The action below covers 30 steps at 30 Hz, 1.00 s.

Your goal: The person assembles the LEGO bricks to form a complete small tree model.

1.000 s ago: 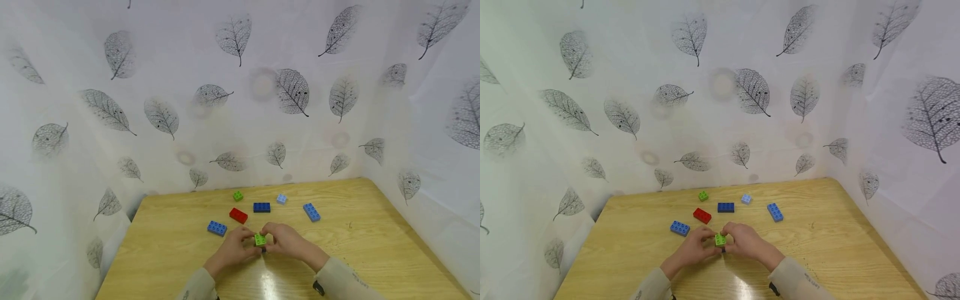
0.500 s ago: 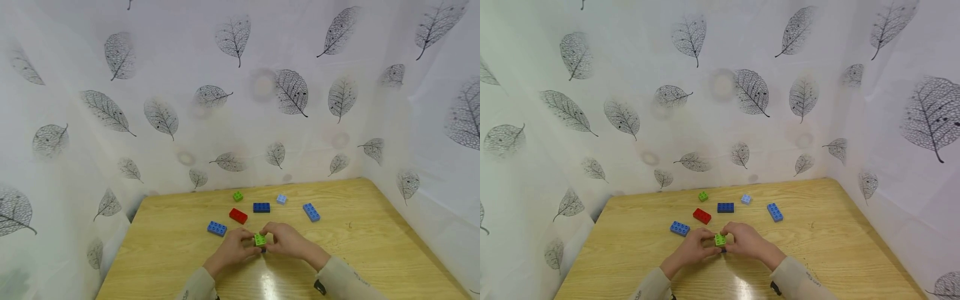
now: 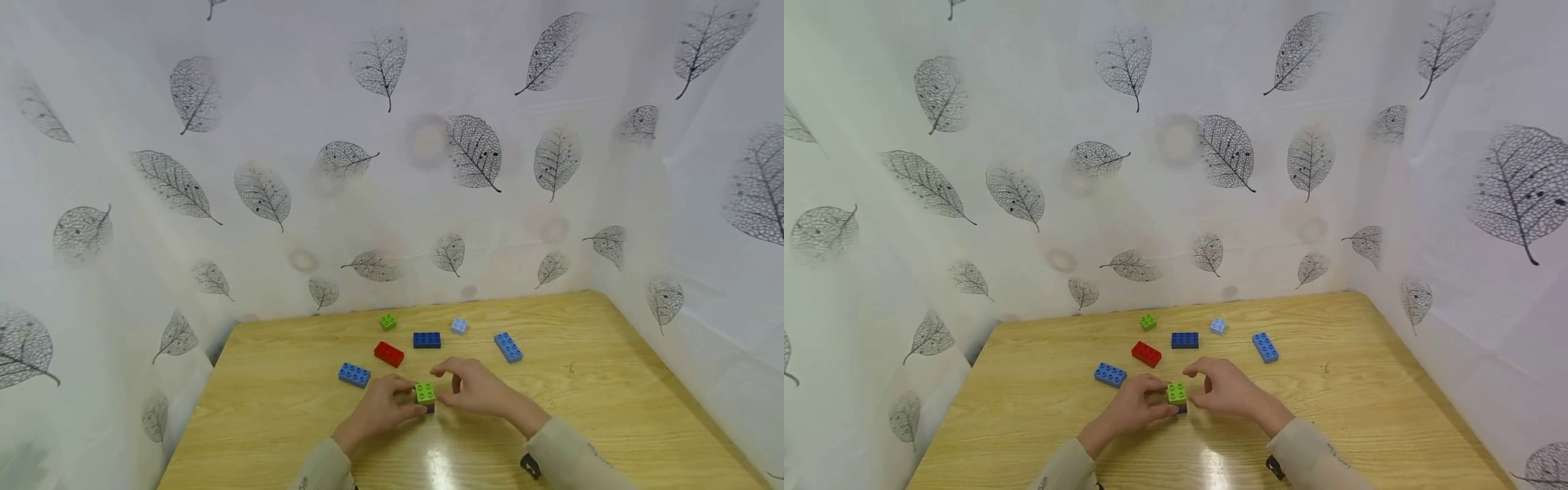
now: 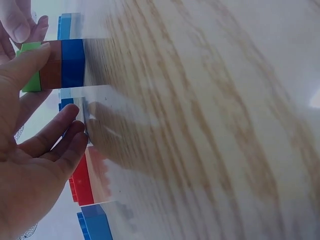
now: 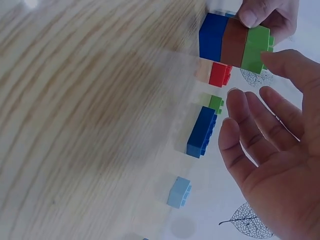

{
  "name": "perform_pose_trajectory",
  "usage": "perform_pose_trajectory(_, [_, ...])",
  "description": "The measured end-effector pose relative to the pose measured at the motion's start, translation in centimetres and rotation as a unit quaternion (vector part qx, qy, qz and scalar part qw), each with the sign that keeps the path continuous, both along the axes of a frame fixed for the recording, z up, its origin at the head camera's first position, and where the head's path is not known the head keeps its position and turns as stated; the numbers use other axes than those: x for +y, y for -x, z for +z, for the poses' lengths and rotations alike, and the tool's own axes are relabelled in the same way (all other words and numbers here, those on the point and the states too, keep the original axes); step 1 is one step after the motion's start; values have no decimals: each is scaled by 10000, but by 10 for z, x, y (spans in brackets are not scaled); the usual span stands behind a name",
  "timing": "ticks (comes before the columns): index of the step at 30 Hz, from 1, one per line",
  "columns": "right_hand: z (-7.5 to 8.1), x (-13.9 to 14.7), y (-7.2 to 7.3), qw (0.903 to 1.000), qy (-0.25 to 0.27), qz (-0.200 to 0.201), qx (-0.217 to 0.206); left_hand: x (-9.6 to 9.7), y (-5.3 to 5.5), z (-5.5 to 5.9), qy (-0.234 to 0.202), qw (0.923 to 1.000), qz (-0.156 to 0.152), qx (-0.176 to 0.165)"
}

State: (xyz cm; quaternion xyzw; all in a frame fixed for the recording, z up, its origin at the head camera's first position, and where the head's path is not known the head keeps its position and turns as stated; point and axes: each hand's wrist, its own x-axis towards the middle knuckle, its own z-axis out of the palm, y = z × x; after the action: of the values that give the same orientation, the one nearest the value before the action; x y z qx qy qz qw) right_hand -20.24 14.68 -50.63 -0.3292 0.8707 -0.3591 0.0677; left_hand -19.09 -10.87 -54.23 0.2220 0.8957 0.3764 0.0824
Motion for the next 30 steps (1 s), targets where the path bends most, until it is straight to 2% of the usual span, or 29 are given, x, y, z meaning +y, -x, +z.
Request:
perform_pose_trajectory(6, [-10, -2, 0, 9998, 61, 36, -163, -5, 3, 3, 51, 9998, -144, -118])
perform_pose_trajectory(8, [-12, -3, 0, 9996, 150, 57, -241, -9, 4, 5, 168, 9996, -232, 29])
perform_pose_trajectory(12, [-16, -6, 0, 9994, 237, 142, -227, -21, 8, 13, 247, 9978, -231, 577])
perform_pose_trajectory(14, [-17, -7, 0, 9994, 215, 149, -220, -30, 11, 17, 244, 9959, -129, 861])
perform_pose_trajectory(17, [-17, -8, -1, 9994, 216, 162, -199, -46, 16, 19, 321, 9934, 130, 1096])
perform_pose_trajectory(23, [-18, -8, 0, 9993, 230, 178, -219, -78, 22, 16, 494, 9914, 660, 1014])
perform_pose_trajectory(30, [-19, -8, 0, 9991, 216, 135, -345, -102, 25, 7, 762, 9875, 935, 1012])
